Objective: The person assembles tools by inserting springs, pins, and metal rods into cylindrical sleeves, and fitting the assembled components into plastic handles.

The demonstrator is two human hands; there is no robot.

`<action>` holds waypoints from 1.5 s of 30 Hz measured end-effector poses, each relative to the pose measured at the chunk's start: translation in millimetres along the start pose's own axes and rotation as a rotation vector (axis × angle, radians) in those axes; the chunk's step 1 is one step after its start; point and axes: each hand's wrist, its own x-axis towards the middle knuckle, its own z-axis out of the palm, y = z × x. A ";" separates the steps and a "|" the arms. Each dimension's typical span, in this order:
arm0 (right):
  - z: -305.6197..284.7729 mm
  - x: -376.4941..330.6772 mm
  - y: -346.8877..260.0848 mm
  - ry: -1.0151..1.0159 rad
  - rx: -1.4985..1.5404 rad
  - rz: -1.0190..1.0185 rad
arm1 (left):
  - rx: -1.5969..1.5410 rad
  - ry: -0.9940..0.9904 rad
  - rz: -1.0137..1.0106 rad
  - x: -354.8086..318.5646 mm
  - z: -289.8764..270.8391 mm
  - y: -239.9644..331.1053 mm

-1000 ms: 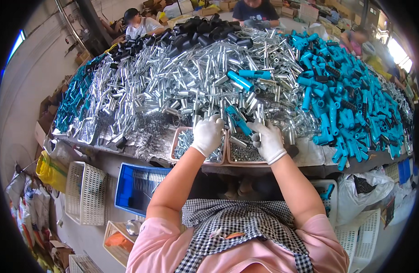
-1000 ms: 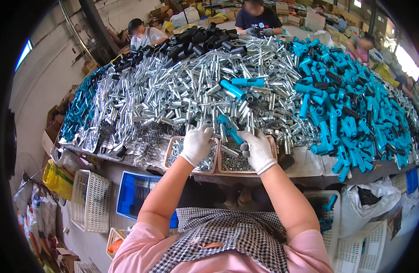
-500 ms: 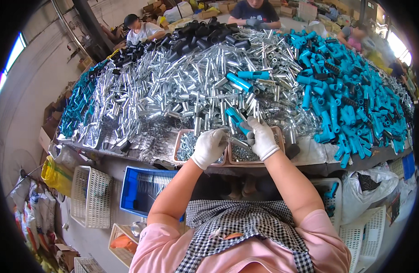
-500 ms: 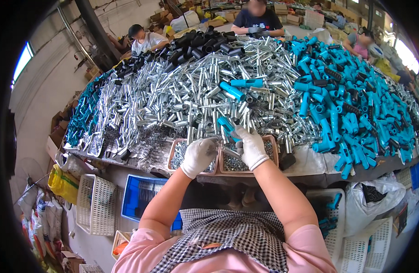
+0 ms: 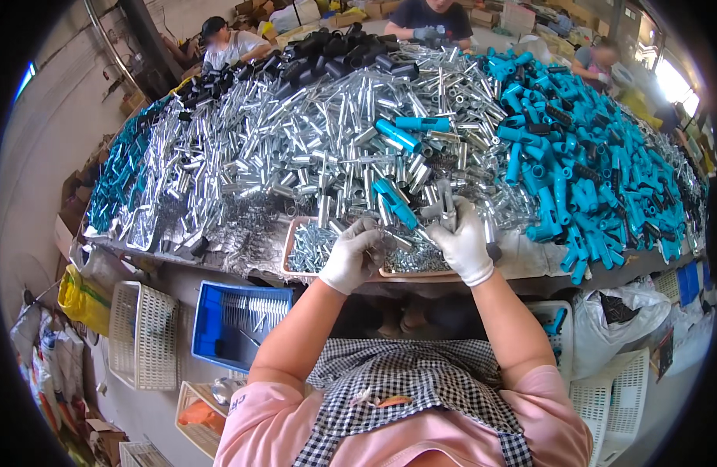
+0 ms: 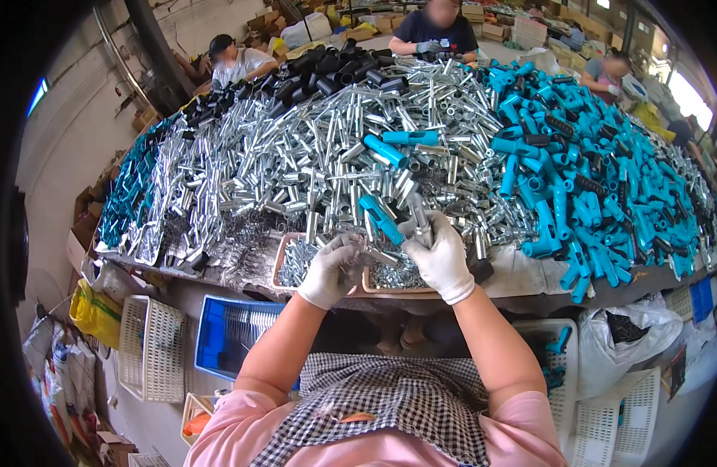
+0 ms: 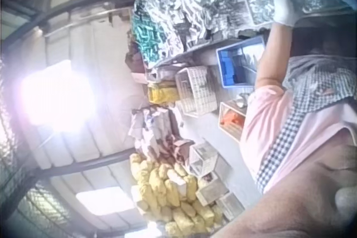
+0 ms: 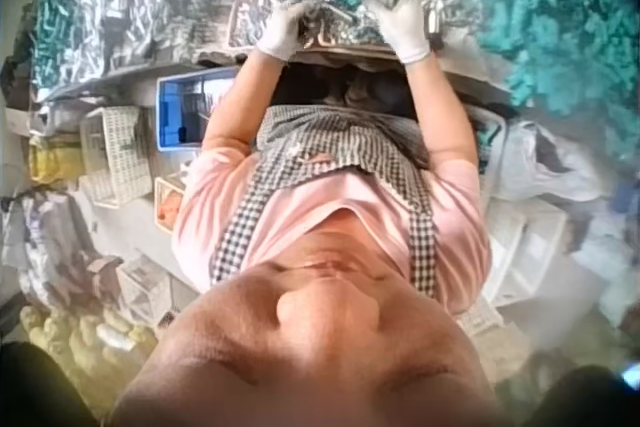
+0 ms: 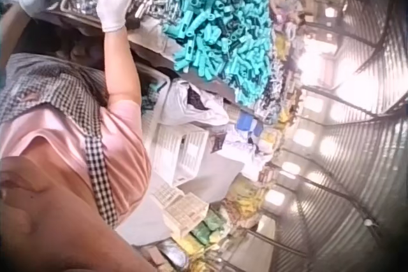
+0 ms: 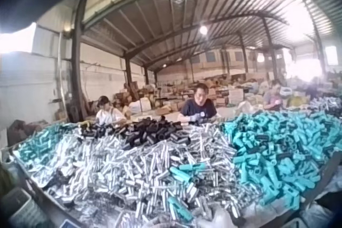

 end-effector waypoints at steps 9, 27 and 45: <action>-17.0 -16.4 -11.3 -0.072 -0.532 -0.994 | -0.283 -0.422 -0.368 -20.3 -2.5 -14.3; -26.7 -70.7 2.0 -0.300 0.359 0.429 | 1.416 -0.225 0.639 -61.6 21.0 -16.1; -34.9 -75.8 -20.5 -0.212 -0.523 -0.881 | 0.551 -0.451 -0.421 -60.3 2.2 -24.2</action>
